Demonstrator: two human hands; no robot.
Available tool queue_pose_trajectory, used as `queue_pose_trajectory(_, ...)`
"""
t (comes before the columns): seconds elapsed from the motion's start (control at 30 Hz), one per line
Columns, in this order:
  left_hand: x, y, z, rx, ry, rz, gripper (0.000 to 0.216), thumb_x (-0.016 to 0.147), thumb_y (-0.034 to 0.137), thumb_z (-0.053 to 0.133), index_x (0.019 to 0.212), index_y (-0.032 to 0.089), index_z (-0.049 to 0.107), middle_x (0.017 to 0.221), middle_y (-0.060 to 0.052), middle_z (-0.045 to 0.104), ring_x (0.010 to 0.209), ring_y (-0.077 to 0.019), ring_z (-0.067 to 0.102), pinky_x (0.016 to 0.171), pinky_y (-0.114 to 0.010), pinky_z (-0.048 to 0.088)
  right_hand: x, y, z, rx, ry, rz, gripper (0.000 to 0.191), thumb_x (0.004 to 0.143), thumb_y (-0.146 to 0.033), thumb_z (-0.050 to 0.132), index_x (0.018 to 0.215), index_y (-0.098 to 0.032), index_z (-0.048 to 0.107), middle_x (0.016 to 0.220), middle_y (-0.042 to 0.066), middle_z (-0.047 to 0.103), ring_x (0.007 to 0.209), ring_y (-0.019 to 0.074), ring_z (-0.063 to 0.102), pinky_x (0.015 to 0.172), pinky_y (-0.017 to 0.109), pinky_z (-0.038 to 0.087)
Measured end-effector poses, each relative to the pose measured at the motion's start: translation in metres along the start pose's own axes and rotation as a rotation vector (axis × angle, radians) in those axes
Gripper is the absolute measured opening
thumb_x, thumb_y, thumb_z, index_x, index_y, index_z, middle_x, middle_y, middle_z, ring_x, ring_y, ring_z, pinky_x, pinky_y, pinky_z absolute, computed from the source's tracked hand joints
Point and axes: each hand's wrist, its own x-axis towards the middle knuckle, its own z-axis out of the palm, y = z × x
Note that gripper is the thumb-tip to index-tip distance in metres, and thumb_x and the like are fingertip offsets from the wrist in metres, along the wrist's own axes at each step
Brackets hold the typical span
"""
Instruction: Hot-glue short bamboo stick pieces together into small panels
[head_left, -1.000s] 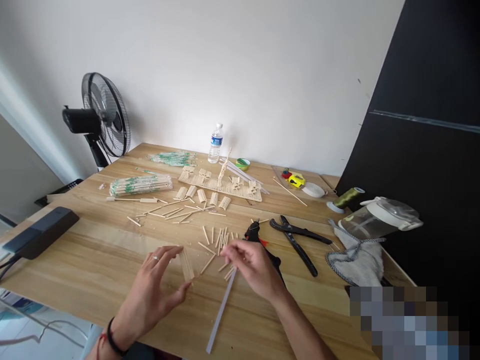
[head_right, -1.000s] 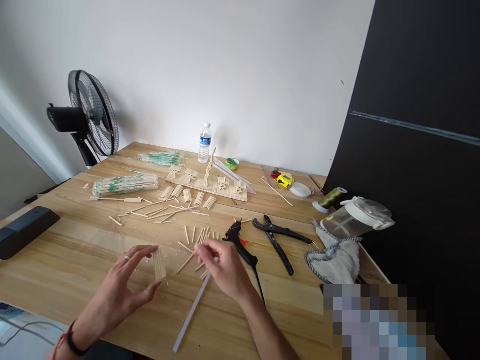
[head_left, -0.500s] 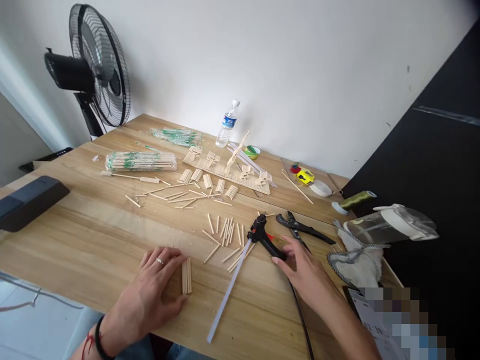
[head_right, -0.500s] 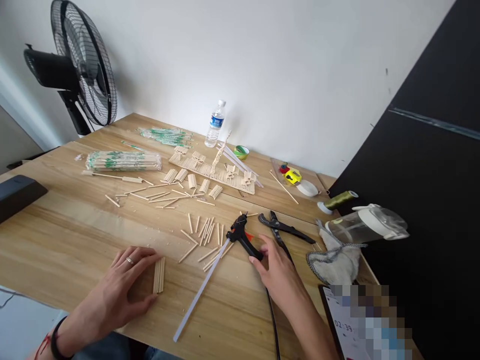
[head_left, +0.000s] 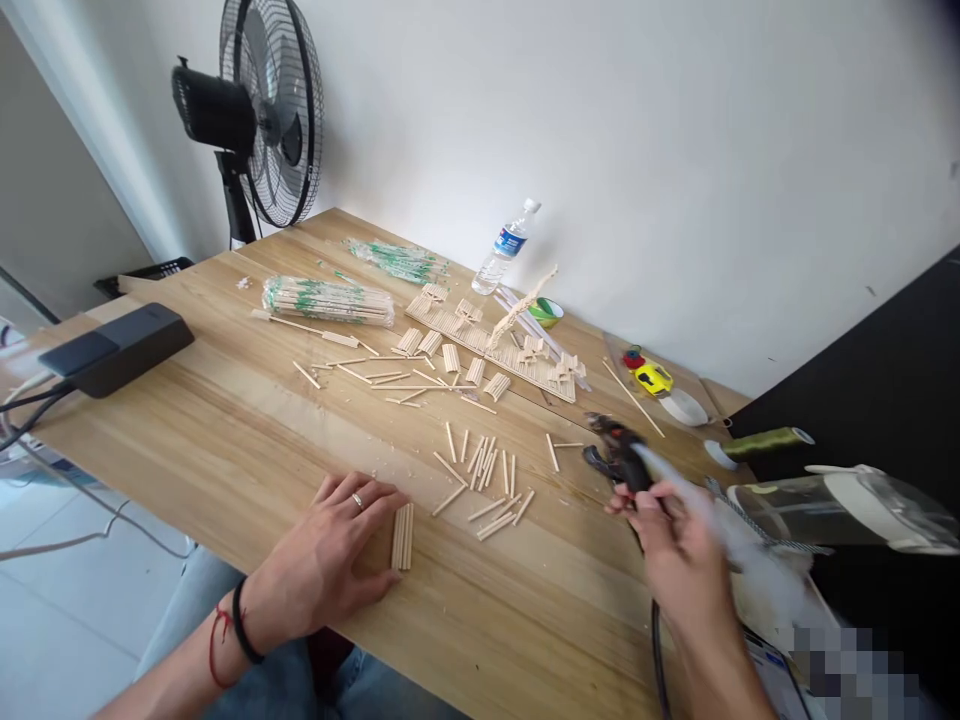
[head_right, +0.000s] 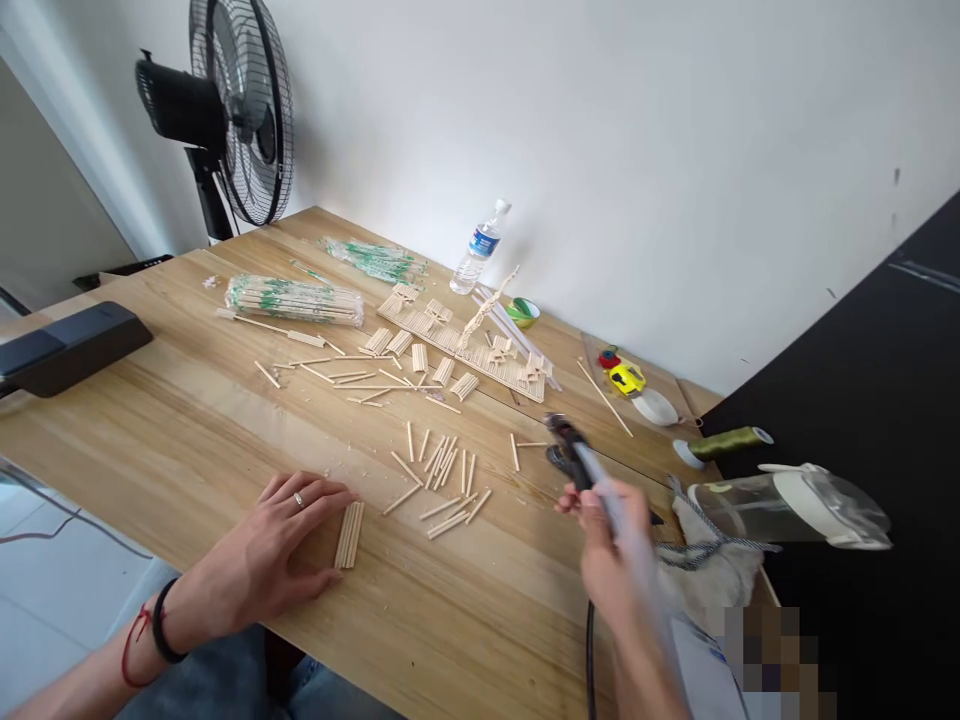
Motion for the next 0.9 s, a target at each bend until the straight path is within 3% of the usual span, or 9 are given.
queue_pose_trajectory(0.13, -0.001, 0.002, -0.004, -0.026, -0.026, 0.001, 0.061, 0.083, 0.026, 0.081, 0.14, 0.022, 0.058, 0.136, -0.011, 0.07, 0.122, -0.0337, 0.061, 0.107, -0.053, 0.045, 0.003, -0.019, 0.001, 0.383, 0.056, 0.18, 0.029, 0.092, -0.048, 0.071, 0.112, -0.03, 0.061, 0.082, -0.001, 0.06, 0.067, 0.0182, 0.062, 0.071, 0.042, 0.057)
queue_pose_trajectory(0.3, -0.002, 0.003, -0.006, -0.054, -0.047, -0.011, 0.057, 0.087, 0.024, 0.076, 0.14, 0.021, 0.055, 0.136, -0.011, 0.069, 0.123, -0.0324, 0.06, 0.108, -0.053, 0.043, -0.014, -0.039, 0.005, 0.498, -0.177, 0.274, 0.024, 0.095, -0.047, 0.061, 0.111, -0.03, 0.064, 0.085, 0.007, 0.072, 0.073, 0.0251, 0.07, 0.068, 0.046, 0.058)
queue_pose_trajectory(0.37, -0.002, 0.003, -0.006, -0.071, -0.042, -0.011, 0.058, 0.087, 0.022, 0.075, 0.14, 0.021, 0.055, 0.135, -0.011, 0.069, 0.122, -0.0315, 0.059, 0.109, -0.051, 0.043, -0.024, -0.044, 0.006, 0.466, -0.287, 0.259, 0.027, 0.093, -0.047, 0.065, 0.114, -0.03, 0.062, 0.091, 0.01, 0.078, 0.076, 0.0283, 0.074, 0.07, 0.049, 0.06)
queue_pose_trajectory(0.47, -0.001, 0.003, -0.006, -0.095, -0.034, -0.013, 0.059, 0.084, 0.02, 0.075, 0.139, 0.021, 0.054, 0.135, -0.011, 0.068, 0.122, -0.0305, 0.058, 0.109, -0.05, 0.043, -0.04, -0.056, 0.004, 0.259, -0.349, 0.206, 0.036, 0.093, -0.045, 0.072, 0.124, -0.03, 0.059, 0.097, 0.01, 0.082, 0.071, 0.0267, 0.076, 0.07, 0.045, 0.062)
queue_pose_trajectory(0.53, -0.001, 0.003, -0.006, -0.098, -0.035, -0.008, 0.06, 0.084, 0.02, 0.075, 0.139, 0.02, 0.053, 0.133, -0.011, 0.069, 0.122, -0.0304, 0.059, 0.109, -0.049, 0.043, -0.047, -0.066, 0.001, 0.024, -0.355, 0.116, 0.036, 0.1, -0.048, 0.064, 0.131, -0.029, 0.062, 0.09, 0.007, 0.081, 0.061, 0.0222, 0.072, 0.061, 0.037, 0.061)
queue_pose_trajectory(0.6, 0.0, 0.003, -0.007, -0.094, -0.037, -0.001, 0.061, 0.083, 0.02, 0.075, 0.14, 0.02, 0.052, 0.133, -0.012, 0.069, 0.123, -0.0307, 0.059, 0.11, -0.049, 0.043, -0.049, -0.075, 0.0, -0.203, -0.387, -0.062, 0.032, 0.102, -0.049, 0.061, 0.127, -0.03, 0.069, 0.086, 0.006, 0.079, 0.06, 0.0213, 0.072, 0.057, 0.032, 0.059)
queue_pose_trajectory(0.67, 0.0, 0.004, -0.007, -0.089, -0.04, 0.001, 0.062, 0.083, 0.02, 0.075, 0.141, 0.021, 0.051, 0.133, -0.012, 0.069, 0.124, -0.0315, 0.059, 0.111, -0.05, 0.043, -0.048, -0.082, 0.001, -0.346, -0.411, -0.258, 0.026, 0.1, -0.05, 0.064, 0.114, -0.031, 0.074, 0.092, 0.006, 0.078, 0.075, 0.0242, 0.076, 0.066, 0.033, 0.062)
queue_pose_trajectory(0.77, 0.0, 0.004, -0.008, -0.087, -0.056, -0.001, 0.062, 0.083, 0.02, 0.074, 0.141, 0.021, 0.051, 0.132, -0.011, 0.07, 0.124, -0.0319, 0.06, 0.111, -0.05, 0.043, -0.047, -0.084, 0.01, -0.342, -0.406, -0.406, 0.027, 0.102, -0.053, 0.059, 0.103, -0.03, 0.072, 0.1, 0.008, 0.075, 0.094, 0.0272, 0.075, 0.083, 0.037, 0.062)
queue_pose_trajectory(0.9, 0.0, 0.004, -0.008, -0.082, -0.055, -0.011, 0.061, 0.082, 0.018, 0.074, 0.139, 0.021, 0.053, 0.126, -0.01, 0.072, 0.12, -0.0302, 0.063, 0.109, -0.048, 0.045, -0.051, -0.077, 0.025, -0.227, -0.526, -0.33, 0.032, 0.109, -0.051, 0.046, 0.108, -0.026, 0.066, 0.101, 0.01, 0.076, 0.096, 0.0267, 0.076, 0.084, 0.037, 0.063)
